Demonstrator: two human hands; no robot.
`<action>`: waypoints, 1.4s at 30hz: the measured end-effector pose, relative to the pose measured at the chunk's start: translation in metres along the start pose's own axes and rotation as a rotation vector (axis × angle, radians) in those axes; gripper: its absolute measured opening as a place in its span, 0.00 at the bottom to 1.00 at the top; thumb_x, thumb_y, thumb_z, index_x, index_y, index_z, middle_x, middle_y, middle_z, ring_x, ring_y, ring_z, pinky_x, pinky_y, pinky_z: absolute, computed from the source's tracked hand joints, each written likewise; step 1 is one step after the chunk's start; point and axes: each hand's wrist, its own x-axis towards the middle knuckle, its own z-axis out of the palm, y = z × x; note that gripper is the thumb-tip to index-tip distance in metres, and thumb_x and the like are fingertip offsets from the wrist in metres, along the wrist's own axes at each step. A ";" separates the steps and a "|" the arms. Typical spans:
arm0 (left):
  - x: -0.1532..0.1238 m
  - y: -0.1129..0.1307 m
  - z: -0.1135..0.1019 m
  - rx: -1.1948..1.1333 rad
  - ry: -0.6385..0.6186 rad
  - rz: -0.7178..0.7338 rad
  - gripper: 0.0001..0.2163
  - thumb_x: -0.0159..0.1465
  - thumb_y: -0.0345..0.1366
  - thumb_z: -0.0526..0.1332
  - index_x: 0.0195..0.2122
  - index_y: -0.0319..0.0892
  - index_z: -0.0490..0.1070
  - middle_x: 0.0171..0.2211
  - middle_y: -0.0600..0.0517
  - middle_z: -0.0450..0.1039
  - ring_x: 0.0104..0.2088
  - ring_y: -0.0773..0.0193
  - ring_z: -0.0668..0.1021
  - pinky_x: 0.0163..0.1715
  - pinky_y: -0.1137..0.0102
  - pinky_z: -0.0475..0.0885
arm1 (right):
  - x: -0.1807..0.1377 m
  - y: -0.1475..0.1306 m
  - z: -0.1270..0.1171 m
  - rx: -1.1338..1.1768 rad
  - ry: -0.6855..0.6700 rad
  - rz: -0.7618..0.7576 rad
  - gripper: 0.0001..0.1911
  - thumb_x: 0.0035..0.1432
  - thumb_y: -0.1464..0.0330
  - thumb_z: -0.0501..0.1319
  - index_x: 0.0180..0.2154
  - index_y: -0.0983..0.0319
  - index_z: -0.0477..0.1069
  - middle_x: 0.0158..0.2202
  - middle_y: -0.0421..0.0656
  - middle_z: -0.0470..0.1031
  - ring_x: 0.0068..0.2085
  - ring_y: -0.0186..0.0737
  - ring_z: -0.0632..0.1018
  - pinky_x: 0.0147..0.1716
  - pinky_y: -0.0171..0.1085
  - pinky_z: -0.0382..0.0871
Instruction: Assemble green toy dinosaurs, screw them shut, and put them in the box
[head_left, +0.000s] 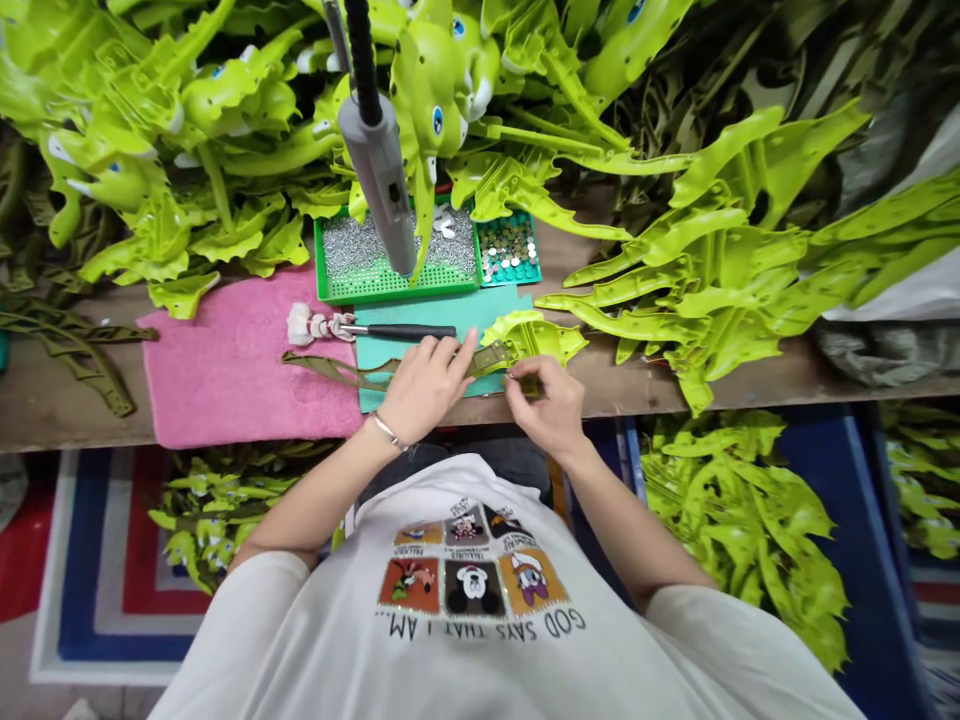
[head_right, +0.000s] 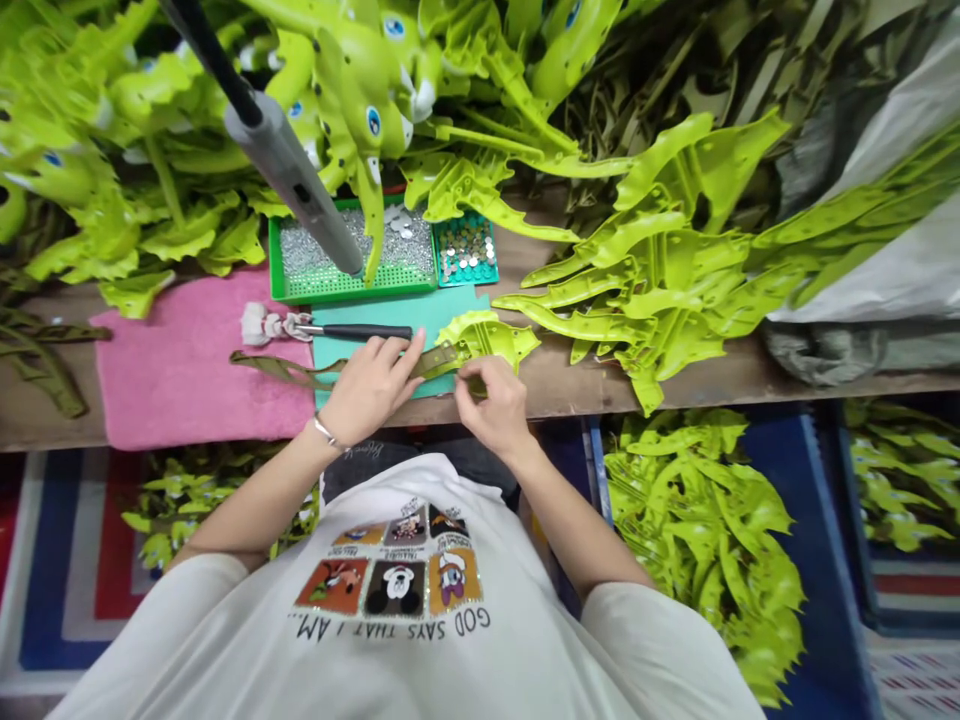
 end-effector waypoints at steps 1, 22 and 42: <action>0.005 0.003 0.002 -0.002 -0.016 0.001 0.26 0.73 0.39 0.53 0.70 0.35 0.54 0.50 0.39 0.72 0.47 0.51 0.72 0.42 0.62 0.68 | -0.003 0.001 -0.002 0.008 0.031 0.028 0.02 0.59 0.72 0.60 0.34 0.58 0.69 0.31 0.42 0.77 0.34 0.39 0.79 0.37 0.39 0.73; 0.018 0.004 0.014 -0.139 -0.073 -0.011 0.25 0.73 0.41 0.52 0.70 0.43 0.55 0.55 0.41 0.71 0.52 0.51 0.71 0.47 0.60 0.67 | -0.009 0.029 0.003 -0.178 -0.040 -0.091 0.19 0.66 0.70 0.56 0.56 0.57 0.75 0.39 0.49 0.75 0.39 0.43 0.75 0.42 0.44 0.74; 0.020 0.002 0.036 -0.086 0.094 0.059 0.26 0.72 0.45 0.57 0.68 0.41 0.60 0.51 0.41 0.74 0.49 0.52 0.74 0.48 0.61 0.66 | 0.010 0.050 -0.032 -0.253 0.038 -0.209 0.17 0.63 0.72 0.58 0.52 0.57 0.76 0.48 0.49 0.81 0.47 0.43 0.81 0.50 0.45 0.72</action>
